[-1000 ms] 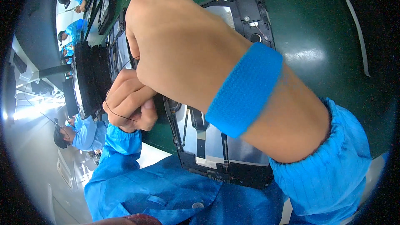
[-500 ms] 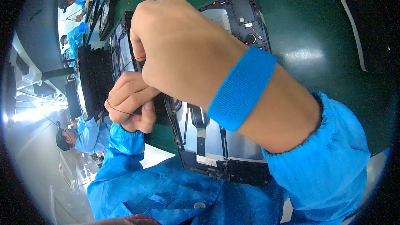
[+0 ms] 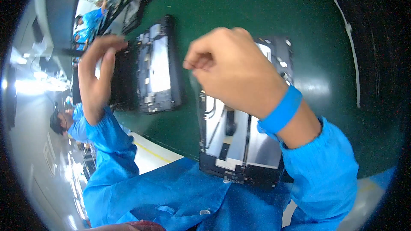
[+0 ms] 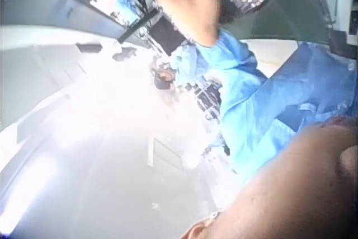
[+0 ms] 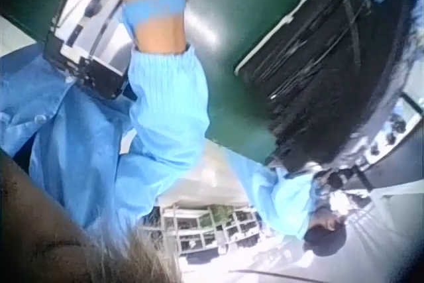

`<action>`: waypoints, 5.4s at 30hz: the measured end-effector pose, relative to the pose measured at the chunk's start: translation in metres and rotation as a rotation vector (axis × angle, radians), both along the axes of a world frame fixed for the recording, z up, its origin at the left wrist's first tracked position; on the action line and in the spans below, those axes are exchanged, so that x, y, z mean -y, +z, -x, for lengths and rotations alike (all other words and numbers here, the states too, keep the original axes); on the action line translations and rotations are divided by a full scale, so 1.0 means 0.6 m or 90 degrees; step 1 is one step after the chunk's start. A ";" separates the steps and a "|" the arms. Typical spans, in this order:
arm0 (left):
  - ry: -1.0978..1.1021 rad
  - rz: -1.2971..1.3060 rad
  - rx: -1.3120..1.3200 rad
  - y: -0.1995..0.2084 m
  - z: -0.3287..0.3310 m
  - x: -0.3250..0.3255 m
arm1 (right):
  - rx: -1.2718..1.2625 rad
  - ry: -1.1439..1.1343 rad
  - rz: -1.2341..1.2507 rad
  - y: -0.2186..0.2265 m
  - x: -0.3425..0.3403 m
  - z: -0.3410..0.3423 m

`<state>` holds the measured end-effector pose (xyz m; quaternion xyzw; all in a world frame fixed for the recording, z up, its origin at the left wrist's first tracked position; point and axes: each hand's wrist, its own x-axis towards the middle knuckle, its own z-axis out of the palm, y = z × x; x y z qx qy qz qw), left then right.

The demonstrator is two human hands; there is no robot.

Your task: The person routes ribbon cables and connects internal components of a tablet, including a battery and circuit board, into its casing on an assembly line. The person uses tweezers to manipulate the small components.

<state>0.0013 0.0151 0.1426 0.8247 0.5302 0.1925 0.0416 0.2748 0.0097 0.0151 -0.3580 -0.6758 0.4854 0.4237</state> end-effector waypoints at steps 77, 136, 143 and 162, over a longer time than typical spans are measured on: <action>-0.446 -0.216 0.041 -0.205 -0.004 0.078 | 0.047 -0.014 0.008 0.005 0.025 0.017; -0.452 -0.171 0.056 -0.208 -0.025 0.050 | 0.000 -0.023 0.059 0.003 0.024 0.010; -0.452 -0.168 0.066 -0.210 -0.024 0.050 | -0.020 -0.018 0.061 0.000 0.023 0.011; -0.439 -0.094 0.101 -0.206 -0.027 0.046 | -0.092 -0.001 0.129 0.001 0.020 0.011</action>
